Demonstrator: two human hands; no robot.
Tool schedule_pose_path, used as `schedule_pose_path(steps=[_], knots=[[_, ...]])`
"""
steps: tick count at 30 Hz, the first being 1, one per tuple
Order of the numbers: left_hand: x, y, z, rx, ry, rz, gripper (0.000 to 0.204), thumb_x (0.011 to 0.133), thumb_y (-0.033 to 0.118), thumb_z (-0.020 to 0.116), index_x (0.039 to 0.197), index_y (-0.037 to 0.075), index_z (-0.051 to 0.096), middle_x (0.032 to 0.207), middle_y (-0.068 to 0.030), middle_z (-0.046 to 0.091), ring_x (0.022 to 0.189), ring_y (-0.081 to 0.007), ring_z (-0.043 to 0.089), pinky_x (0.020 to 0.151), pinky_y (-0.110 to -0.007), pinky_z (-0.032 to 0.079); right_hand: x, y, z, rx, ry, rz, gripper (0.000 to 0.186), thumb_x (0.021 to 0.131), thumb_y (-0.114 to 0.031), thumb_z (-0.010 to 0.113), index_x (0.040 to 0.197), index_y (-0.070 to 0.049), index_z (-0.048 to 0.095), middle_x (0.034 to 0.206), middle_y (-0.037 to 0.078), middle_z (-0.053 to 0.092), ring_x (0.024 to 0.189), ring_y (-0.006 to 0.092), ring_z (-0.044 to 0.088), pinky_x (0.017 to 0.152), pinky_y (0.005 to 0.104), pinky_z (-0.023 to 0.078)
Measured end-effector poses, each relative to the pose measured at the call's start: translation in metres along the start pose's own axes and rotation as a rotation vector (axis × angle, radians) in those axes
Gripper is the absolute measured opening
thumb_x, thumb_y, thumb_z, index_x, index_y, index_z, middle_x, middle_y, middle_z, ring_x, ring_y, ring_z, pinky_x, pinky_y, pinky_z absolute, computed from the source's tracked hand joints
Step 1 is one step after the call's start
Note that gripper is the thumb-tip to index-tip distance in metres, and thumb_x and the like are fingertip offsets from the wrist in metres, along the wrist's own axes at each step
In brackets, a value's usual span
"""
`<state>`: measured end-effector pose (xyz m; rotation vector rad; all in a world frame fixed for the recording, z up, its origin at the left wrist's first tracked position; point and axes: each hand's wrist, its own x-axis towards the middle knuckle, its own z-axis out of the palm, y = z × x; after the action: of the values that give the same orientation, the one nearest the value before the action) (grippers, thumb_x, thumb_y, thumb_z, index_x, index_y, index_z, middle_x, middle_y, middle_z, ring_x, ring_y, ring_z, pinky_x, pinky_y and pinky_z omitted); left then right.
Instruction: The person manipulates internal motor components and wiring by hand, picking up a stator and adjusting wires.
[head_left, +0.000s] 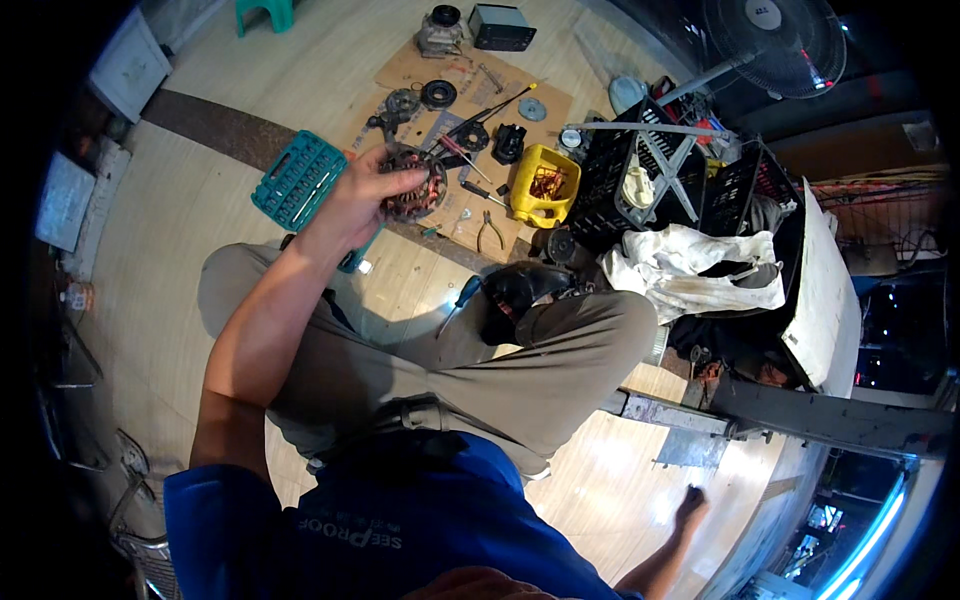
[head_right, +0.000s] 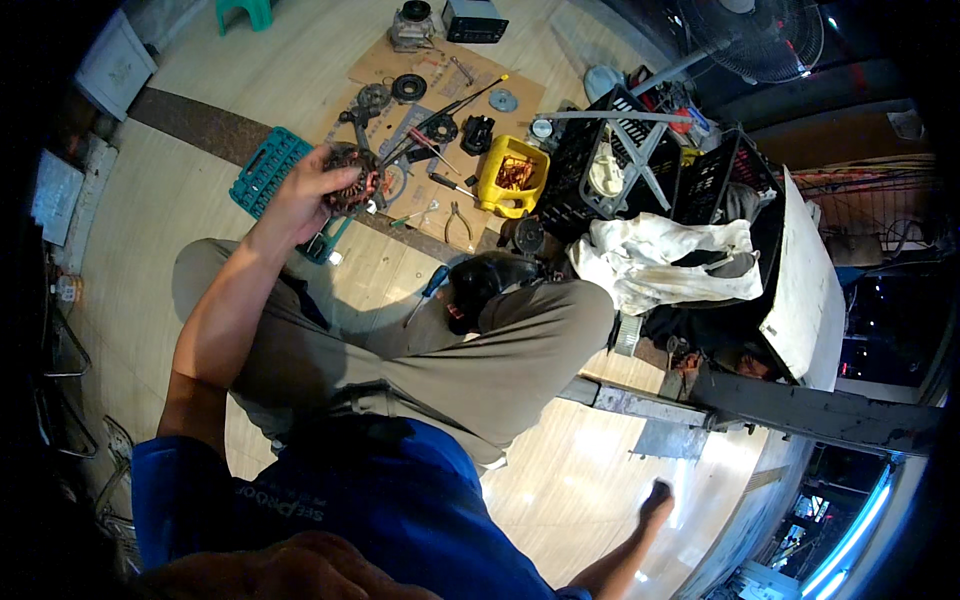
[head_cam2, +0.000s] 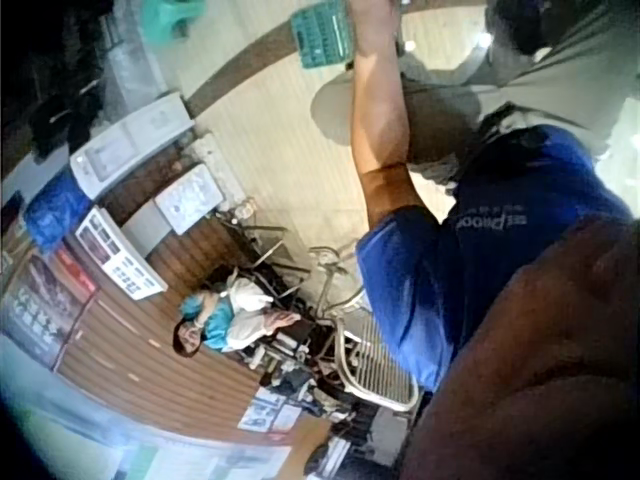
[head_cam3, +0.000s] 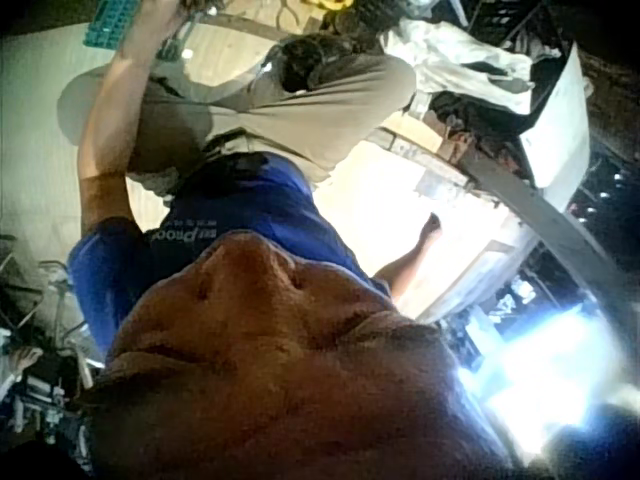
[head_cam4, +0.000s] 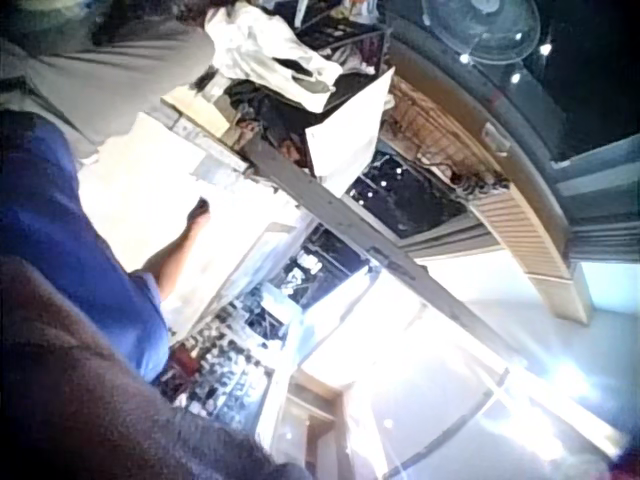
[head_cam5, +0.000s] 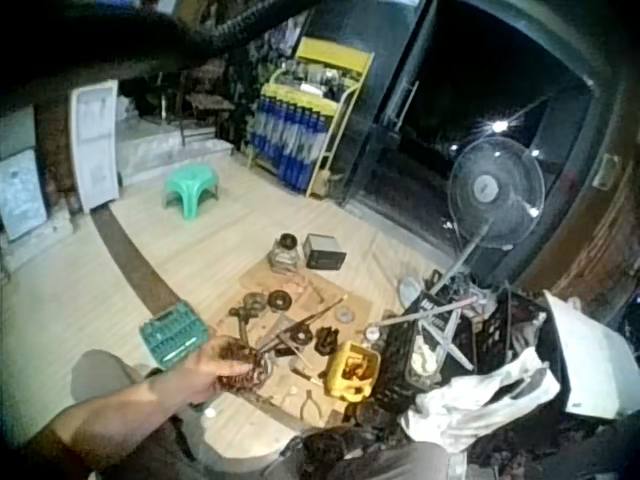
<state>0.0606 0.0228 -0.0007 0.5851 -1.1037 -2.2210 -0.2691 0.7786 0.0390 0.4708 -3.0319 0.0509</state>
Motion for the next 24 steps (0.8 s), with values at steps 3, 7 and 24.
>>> schedule_pose_path(steps=[3, 7, 24], knots=[[-0.006, -0.006, -0.003, 0.026, -0.064, -0.030, 0.047, 0.080, 0.014, 0.071, 0.117, -0.004, 0.047, 0.109, -0.0155, 0.062, 0.094, -0.0208, 0.065, 0.083, -0.033, 0.055, -0.073, 0.019, 0.049, -0.116, -0.164, 0.052, 0.032, 0.082, -0.035, 0.071, 0.086, -0.003, 0.069, 0.076, 0.019, 0.068, 0.066, 0.0273, 0.066, 0.059, 0.0421, 0.049], [-0.013, -0.013, -0.001, 0.036, -0.099, -0.100, 0.054, 0.080, 0.016, 0.072, 0.122, -0.004, 0.045, 0.111, -0.0150, 0.061, 0.097, -0.0213, 0.065, 0.086, -0.034, 0.054, -0.123, -0.002, 0.107, -0.045, -0.775, 0.041, 0.061, 0.071, -0.047, 0.079, 0.109, -0.002, 0.065, 0.088, 0.015, 0.070, 0.082, 0.0263, 0.068, 0.073, 0.0361, 0.053], [-0.010, -0.021, 0.010, -0.064, 0.159, -0.225, 0.027, 0.095, 0.014, 0.054, 0.116, -0.002, 0.050, 0.104, -0.0135, 0.064, 0.094, -0.0208, 0.066, 0.079, -0.036, 0.057, -0.006, -0.573, 0.016, 0.568, -0.013, -1.061, 0.043, 0.080, -0.010, 0.070, 0.118, 0.003, 0.055, 0.111, 0.024, 0.059, 0.102, 0.0392, 0.057, 0.089, 0.0418, 0.047]])
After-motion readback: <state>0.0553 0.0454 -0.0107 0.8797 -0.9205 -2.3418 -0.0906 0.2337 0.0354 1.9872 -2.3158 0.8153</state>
